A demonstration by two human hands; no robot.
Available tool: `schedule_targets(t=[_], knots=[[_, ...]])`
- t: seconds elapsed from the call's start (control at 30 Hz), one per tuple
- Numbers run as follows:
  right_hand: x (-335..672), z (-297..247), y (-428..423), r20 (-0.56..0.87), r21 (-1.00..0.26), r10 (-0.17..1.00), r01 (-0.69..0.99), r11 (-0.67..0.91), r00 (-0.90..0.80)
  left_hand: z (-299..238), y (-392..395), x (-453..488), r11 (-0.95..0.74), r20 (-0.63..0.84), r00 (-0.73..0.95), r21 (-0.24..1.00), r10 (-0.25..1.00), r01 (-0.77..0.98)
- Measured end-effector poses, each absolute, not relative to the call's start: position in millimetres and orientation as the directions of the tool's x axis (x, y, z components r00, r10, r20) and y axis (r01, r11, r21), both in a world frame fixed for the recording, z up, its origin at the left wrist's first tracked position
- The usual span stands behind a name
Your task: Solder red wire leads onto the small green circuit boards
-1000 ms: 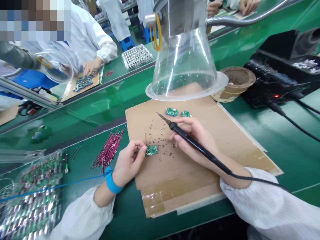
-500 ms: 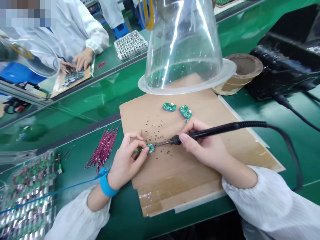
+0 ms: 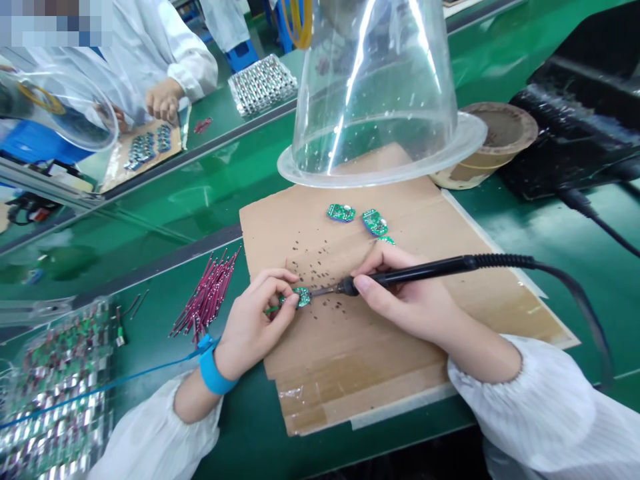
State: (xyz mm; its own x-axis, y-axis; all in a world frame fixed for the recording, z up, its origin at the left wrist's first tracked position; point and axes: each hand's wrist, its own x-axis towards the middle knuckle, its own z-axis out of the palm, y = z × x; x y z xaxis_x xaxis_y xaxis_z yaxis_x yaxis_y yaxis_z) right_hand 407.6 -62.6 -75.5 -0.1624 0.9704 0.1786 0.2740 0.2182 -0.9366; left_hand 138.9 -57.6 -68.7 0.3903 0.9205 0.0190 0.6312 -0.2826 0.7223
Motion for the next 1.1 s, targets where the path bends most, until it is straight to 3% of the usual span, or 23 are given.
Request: schedule_targets(t=[0.7,1.1], knots=[[408.5,-76.0,-64.6,0.18,-0.931,0.967,0.287,0.227,-0.183,-65.5,-51.9,134.6,-0.295,-0.02,0.446,0.723,0.895,0.624],[409.1,-72.2,-63.0,0.25,-0.893,0.941,0.321,0.315,-0.227,-63.3,-48.8,133.4,-0.31,-0.024,0.47,0.722,0.882,0.619]])
